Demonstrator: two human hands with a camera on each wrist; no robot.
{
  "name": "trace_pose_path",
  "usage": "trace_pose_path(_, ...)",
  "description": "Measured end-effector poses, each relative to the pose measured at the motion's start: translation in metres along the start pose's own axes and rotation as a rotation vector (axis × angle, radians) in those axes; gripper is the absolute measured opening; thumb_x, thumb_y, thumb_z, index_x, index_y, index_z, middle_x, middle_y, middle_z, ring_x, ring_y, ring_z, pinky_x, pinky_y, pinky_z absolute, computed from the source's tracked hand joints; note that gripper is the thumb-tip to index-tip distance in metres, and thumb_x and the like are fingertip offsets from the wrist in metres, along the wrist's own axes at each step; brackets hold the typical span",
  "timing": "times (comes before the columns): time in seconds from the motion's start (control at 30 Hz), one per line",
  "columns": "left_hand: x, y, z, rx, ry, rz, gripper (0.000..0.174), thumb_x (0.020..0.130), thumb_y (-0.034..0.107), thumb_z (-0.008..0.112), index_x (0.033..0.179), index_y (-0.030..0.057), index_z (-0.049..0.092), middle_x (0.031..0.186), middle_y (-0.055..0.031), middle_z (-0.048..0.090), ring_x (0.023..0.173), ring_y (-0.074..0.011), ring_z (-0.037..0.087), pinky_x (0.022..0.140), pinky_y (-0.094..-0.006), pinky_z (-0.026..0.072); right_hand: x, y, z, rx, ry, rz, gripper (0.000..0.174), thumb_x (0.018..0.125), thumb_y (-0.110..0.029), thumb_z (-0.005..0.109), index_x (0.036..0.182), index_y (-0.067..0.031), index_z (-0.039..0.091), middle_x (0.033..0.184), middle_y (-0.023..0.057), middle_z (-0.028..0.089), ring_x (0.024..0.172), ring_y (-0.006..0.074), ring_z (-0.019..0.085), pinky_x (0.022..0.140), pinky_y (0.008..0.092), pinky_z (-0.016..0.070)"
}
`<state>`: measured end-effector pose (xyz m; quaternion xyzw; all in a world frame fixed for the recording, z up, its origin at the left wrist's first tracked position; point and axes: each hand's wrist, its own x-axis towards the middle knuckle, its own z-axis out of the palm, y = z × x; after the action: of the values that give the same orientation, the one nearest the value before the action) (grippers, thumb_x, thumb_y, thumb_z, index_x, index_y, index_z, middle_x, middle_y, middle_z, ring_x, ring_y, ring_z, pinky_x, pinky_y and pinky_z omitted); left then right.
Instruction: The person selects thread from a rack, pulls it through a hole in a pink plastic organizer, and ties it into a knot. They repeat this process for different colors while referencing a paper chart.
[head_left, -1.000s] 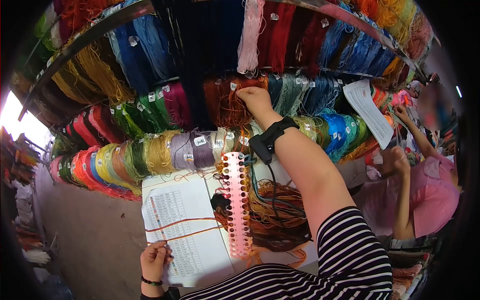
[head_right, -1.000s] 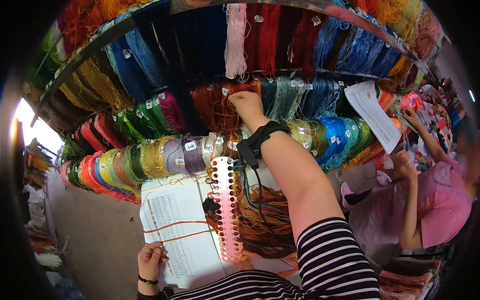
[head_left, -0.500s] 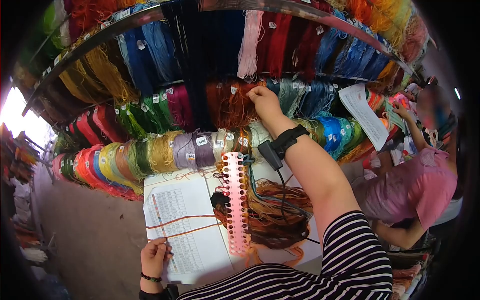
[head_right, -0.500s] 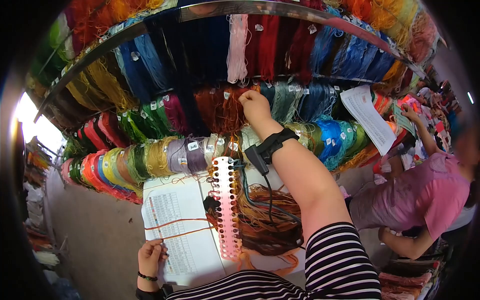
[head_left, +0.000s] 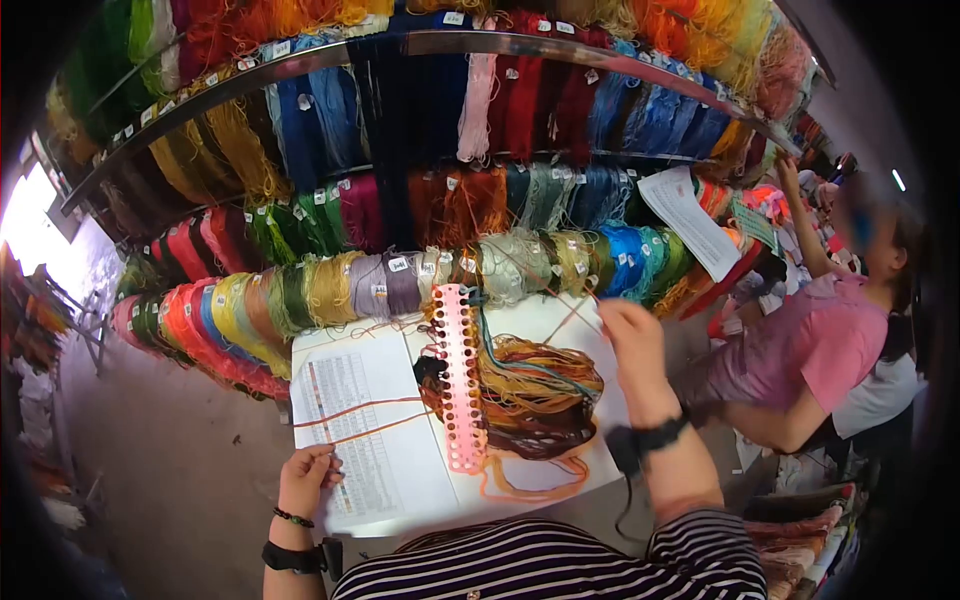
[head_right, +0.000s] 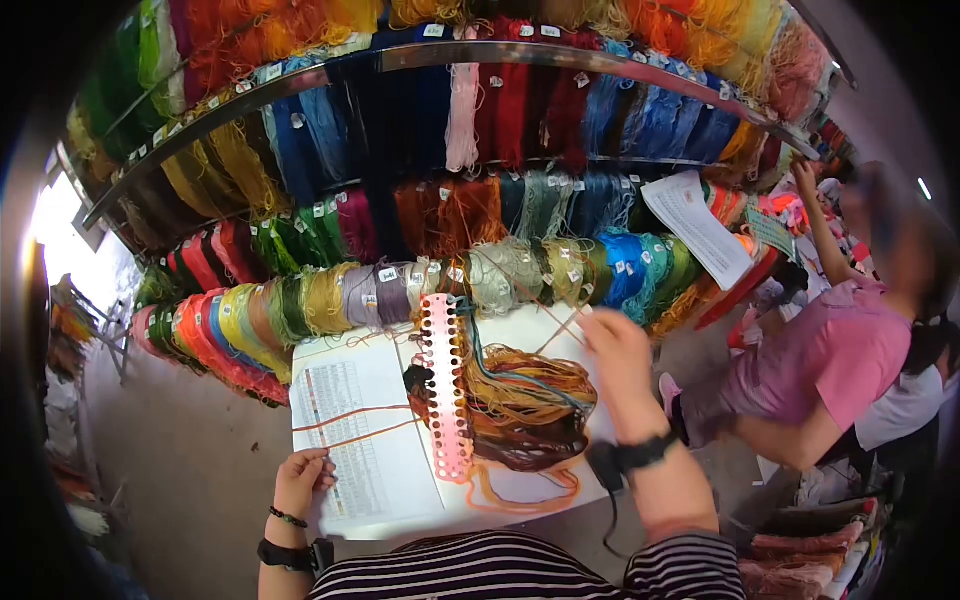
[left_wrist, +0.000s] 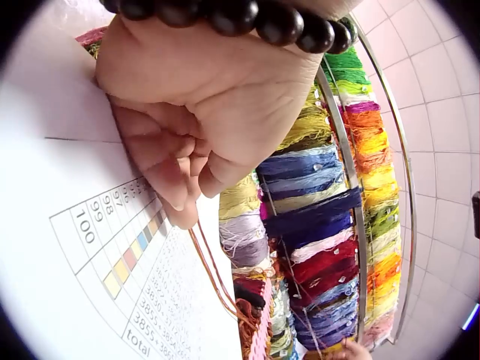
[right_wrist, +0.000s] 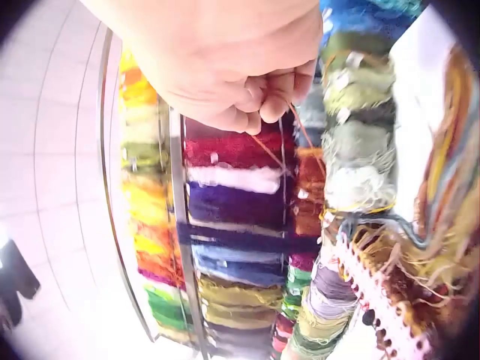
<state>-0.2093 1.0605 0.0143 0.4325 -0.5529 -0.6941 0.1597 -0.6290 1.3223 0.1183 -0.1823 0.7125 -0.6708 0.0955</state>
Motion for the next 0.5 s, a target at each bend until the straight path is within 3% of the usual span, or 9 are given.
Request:
trace_pose_path(0.1, -0.003, 0.012, 0.001, -0.023, -0.061, -0.028, 0.02, 0.095, 0.01, 0.052, 0.109, -0.0021, 0.059, 0.089, -0.0079, 0.065, 0.068, -0.0117, 0.062, 0.06, -0.0219, 0.0497, -0.084, 0.02, -0.092, 0.168, 0.236, 0.193, 0.012, 0.084, -0.01, 0.065, 0.091, -0.0003, 0.066, 0.082, 0.002, 0.062, 0.069, 0.01, 0.054, 0.062, 0.0235, 0.0432)
trace_pose_path(0.2, -0.012, 0.036, 0.006, 0.01, -0.104, -0.015, 0.021, 0.095, 0.012, 0.052, 0.11, -0.0008, 0.059, 0.092, -0.0064, 0.065, 0.07, -0.0115, 0.062, 0.06, -0.0223, 0.0499, -0.16, 0.064, -0.2, 0.2, 0.659, 0.24, 0.016, 0.083, -0.012, 0.067, 0.097, -0.004, 0.065, 0.082, 0.0016, 0.062, 0.059, 0.0112, 0.053, 0.056, 0.0222, 0.0447)
trace_pose_path(0.23, -0.016, 0.045, 0.009, 0.015, -0.107, -0.01, 0.022, 0.095, 0.014, 0.053, 0.111, -0.0005, 0.059, 0.093, -0.0062, 0.064, 0.071, -0.0114, 0.062, 0.061, -0.0223, 0.0499, -0.188, 0.058, -0.228, 0.219, 0.852, 0.345, 0.014, 0.084, -0.014, 0.066, 0.096, -0.0063, 0.066, 0.082, 0.0012, 0.062, 0.061, 0.0103, 0.053, 0.054, 0.0222, 0.0435)
trace_pose_path(0.27, -0.019, 0.054, 0.012, 0.021, -0.11, -0.003, 0.023, 0.095, 0.015, 0.053, 0.111, -0.0001, 0.059, 0.094, -0.006, 0.064, 0.071, -0.0114, 0.062, 0.061, -0.0224, 0.0499, -0.214, 0.099, -0.297, 0.288, 0.931, 0.367, 0.012, 0.085, -0.016, 0.066, 0.094, -0.0073, 0.065, 0.081, -0.0004, 0.061, 0.065, 0.0091, 0.052, 0.058, 0.0218, 0.0424)
trace_pose_path(0.33, -0.025, 0.07, 0.024, 0.041, -0.124, 0.034, 0.026, 0.094, 0.019, 0.055, 0.114, 0.0018, 0.058, 0.097, -0.0058, 0.064, 0.074, -0.0116, 0.062, 0.061, -0.0228, 0.0495, -0.239, 0.078, -0.314, -0.133, 1.031, 0.156, 0.014, 0.086, -0.017, 0.065, 0.094, -0.0057, 0.066, 0.08, -0.0013, 0.061, 0.068, 0.007, 0.05, 0.062, 0.0219, 0.0406)
trace_pose_path(0.4, -0.029, 0.086, 0.043, 0.074, -0.177, 0.06, 0.028, 0.094, 0.02, 0.056, 0.115, 0.0026, 0.058, 0.098, -0.0063, 0.064, 0.076, -0.0119, 0.062, 0.062, -0.0233, 0.0494, -0.229, 0.021, -0.257, -0.296, 0.646, 0.12, 0.014, 0.088, -0.015, 0.064, 0.095, -0.0032, 0.066, 0.082, -0.0012, 0.062, 0.073, 0.0062, 0.051, 0.067, 0.0226, 0.0419)
trace_pose_path(0.43, -0.03, 0.093, 0.057, 0.096, -0.236, 0.101, 0.028, 0.094, 0.021, 0.057, 0.116, 0.0036, 0.057, 0.103, -0.006, 0.064, 0.078, -0.0119, 0.061, 0.063, -0.0234, 0.0488, -0.217, -0.004, -0.21, -0.342, 0.446, 0.009, 0.015, 0.089, -0.013, 0.062, 0.097, -0.0004, 0.067, 0.085, 0.0007, 0.064, 0.078, 0.0076, 0.055, 0.071, 0.0235, 0.0449)
trace_pose_path(0.5, -0.035, 0.11, 0.095, 0.243, -0.374, 0.215, 0.03, 0.093, 0.021, 0.058, 0.118, 0.0049, 0.057, 0.108, -0.0046, 0.064, 0.079, -0.011, 0.061, 0.064, -0.0227, 0.0477, -0.204, -0.041, -0.132, -0.237, 0.069, 0.117, 0.016, 0.089, -0.011, 0.063, 0.097, 0.0017, 0.067, 0.085, 0.0019, 0.065, 0.077, 0.0101, 0.059, 0.07, 0.0247, 0.0485)
